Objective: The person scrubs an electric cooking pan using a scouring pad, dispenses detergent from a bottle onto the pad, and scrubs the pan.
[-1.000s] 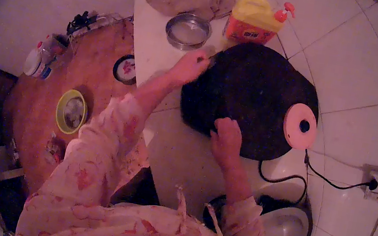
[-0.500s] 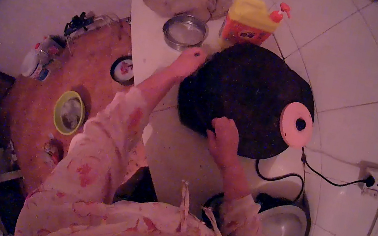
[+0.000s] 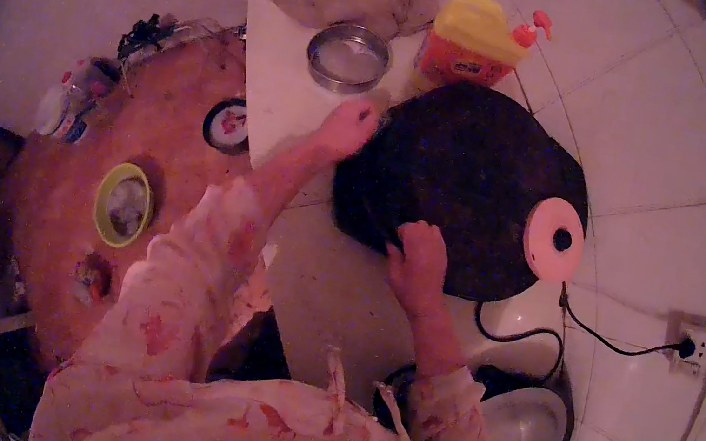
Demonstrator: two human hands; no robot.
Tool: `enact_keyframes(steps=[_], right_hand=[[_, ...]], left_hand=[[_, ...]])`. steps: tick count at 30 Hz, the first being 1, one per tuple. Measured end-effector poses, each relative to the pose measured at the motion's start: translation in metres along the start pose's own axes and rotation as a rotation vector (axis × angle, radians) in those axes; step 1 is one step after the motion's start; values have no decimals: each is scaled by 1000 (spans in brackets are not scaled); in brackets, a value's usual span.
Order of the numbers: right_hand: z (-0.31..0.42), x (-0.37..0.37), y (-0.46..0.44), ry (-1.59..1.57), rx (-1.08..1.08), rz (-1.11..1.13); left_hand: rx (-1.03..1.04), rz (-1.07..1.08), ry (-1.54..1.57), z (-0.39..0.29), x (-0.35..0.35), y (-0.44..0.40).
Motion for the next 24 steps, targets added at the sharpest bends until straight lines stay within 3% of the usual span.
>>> enact_keyframes(steps=[2, 3, 5, 7, 11, 14, 19, 21, 24], right_hand=[[3, 0, 0, 53, 68, 36], [3, 1, -1, 52, 69, 32], [1, -2, 0, 18, 11, 30], [1, -2, 1, 40, 12, 36], [-5, -1, 2, 53, -51, -7], [-9, -7, -3, 57, 29, 73], [-14, -3, 1, 22, -62, -29], [-14, -6, 0, -4, -90, -64], [-16, -4, -2, -8, -57, -32]], left_hand=[[85, -198, 121, 20, 11, 26], [88, -196, 118, 17, 9, 23], [14, -302, -72, 3, 6, 9], [-11, -215, -38, -11, 4, -29], [179, -365, -273, -19, 24, -67], [143, -325, -102, -50, 8, -6], [281, -505, -89, -66, 40, 112], [14, -547, -12, -60, 50, 123], [17, -723, 10, -55, 57, 112]])
Point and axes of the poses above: each hand's wrist, its own y-axis away from the middle knuckle, its own x-axis out of the palm, z = x × y, the point moved 3 cm from there along -y, towards the middle knuckle, and after that the axes turned 9 degrees about -y, right-handed, at the moved point
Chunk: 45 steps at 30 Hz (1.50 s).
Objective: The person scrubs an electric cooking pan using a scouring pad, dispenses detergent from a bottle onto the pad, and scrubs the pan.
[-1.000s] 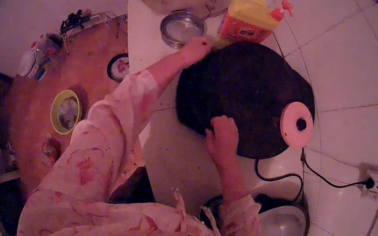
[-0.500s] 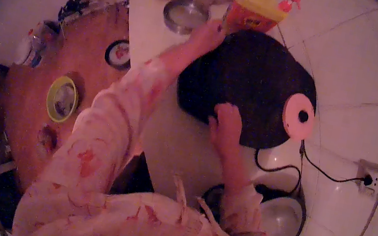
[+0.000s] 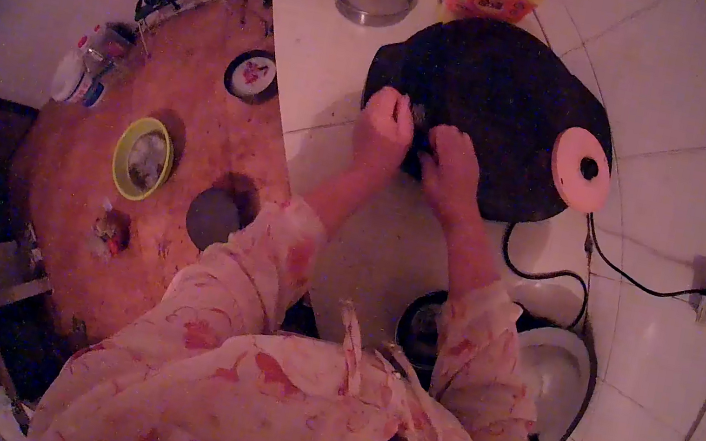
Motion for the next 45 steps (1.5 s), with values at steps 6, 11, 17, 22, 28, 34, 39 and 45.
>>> enact_keyframes(steps=[6, 11, 17, 22, 28, 34, 39, 45], right_hand=[[3, 4, -5, 28, -27, -34], [-9, 9, -3, -38, -31, -48], [-13, 10, -1, -121, -91, -53], [-6, 3, -6, -121, -82, -66], [-14, 11, -6, -89, -128, -105], [-5, 2, -6, -80, -95, -115], [-3, 3, -2, -70, -68, -53], [-4, 8, -4, 34, 50, 40]], left_hand=[[-231, -14, -125, -11, -8, -16], [177, -27, -106, -19, -10, 26], [204, 38, -414, -32, -2, -10], [211, 69, -515, -44, 12, -48], [221, 276, -516, -30, 4, -29], [252, 199, -433, -33, 7, -31], [54, 55, -442, -22, 17, -73], [251, 167, -366, -31, -4, -21]])
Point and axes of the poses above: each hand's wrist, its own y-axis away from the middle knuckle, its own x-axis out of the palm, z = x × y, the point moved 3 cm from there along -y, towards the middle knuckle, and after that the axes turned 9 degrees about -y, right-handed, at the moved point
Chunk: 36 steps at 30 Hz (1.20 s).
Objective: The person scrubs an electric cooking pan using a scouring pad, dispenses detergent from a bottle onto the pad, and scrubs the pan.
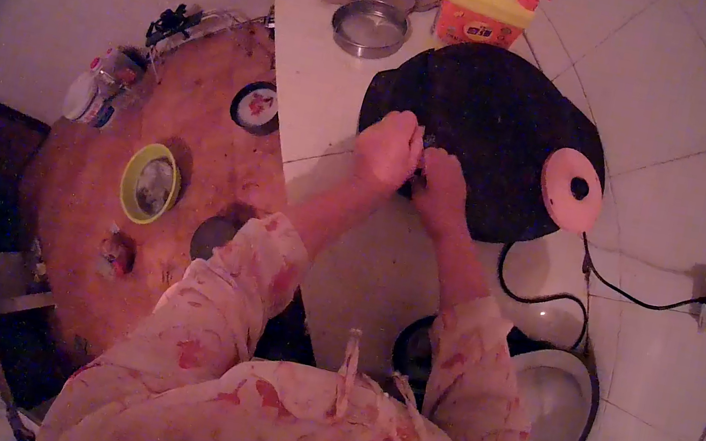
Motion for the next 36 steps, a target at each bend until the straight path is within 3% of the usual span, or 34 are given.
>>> enact_keyframes(steps=[9, 14, 16, 17, 19, 23, 25, 28, 29, 31, 32, 34, 36], right_hand=[[-1, -2, -3, -67, -119, -64], [8, -3, 3, -45, -91, -72], [12, -4, 3, -52, -97, -54], [12, -6, 1, -59, -89, -45], [13, -5, 2, -50, -58, -18], [8, -1, 0, -35, 0, 11], [8, -2, 0, -43, -11, 21], [11, -5, -2, -57, -50, 8], [13, -7, -1, -60, -91, -13], [9, -4, 1, -56, -90, -22], [8, -2, 0, -56, -87, -28], [8, -1, -1, -38, -54, -7], [10, -3, 0, -12, -24, 15]], left_hand=[[-56, 119, -139, 9, 21, -79], [-134, -6, 220, 31, 6, 32], [-364, 150, 180, 30, 10, 54], [-379, 151, 185, 28, 15, 48], [-558, -42, 298, 30, 15, 37], [-517, -202, 231, 40, 14, 13], [-615, -231, 173, 52, 13, -13], [-450, -283, 113, 48, 24, -57], [-449, -285, 113, 50, 26, -54], [-392, -70, 234, 53, 25, -49], [-390, -76, 228, 55, 19, -40], [-114, -164, 372, 43, 3, -10], [-118, -147, 403, 38, -5, 5]])
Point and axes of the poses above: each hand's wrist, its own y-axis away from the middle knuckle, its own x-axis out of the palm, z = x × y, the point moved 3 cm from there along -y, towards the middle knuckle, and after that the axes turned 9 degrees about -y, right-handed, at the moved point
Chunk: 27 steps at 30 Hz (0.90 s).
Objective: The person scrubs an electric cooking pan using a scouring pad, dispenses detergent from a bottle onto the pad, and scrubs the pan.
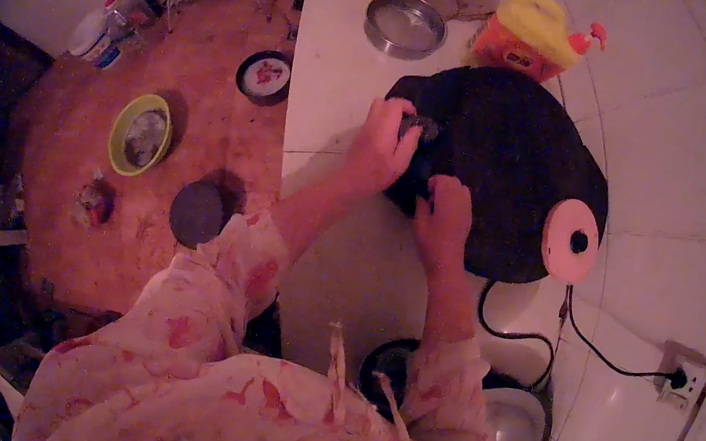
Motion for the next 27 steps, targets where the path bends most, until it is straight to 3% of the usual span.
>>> enact_keyframes(steps=[11, 18, 20, 27], right_hand=[[4, -2, -2, 17, 25, 40], [8, -4, 1, 11, -1, 27], [11, -5, -1, 11, -28, -5], [7, -1, 0, 23, -23, -15]], left_hand=[[86, 36, 11, 9, 4, -5], [-166, 162, 40, 50, 41, -82], [-310, 333, 131, 57, 48, -90], [-323, 371, 118, 32, -1, -16]])
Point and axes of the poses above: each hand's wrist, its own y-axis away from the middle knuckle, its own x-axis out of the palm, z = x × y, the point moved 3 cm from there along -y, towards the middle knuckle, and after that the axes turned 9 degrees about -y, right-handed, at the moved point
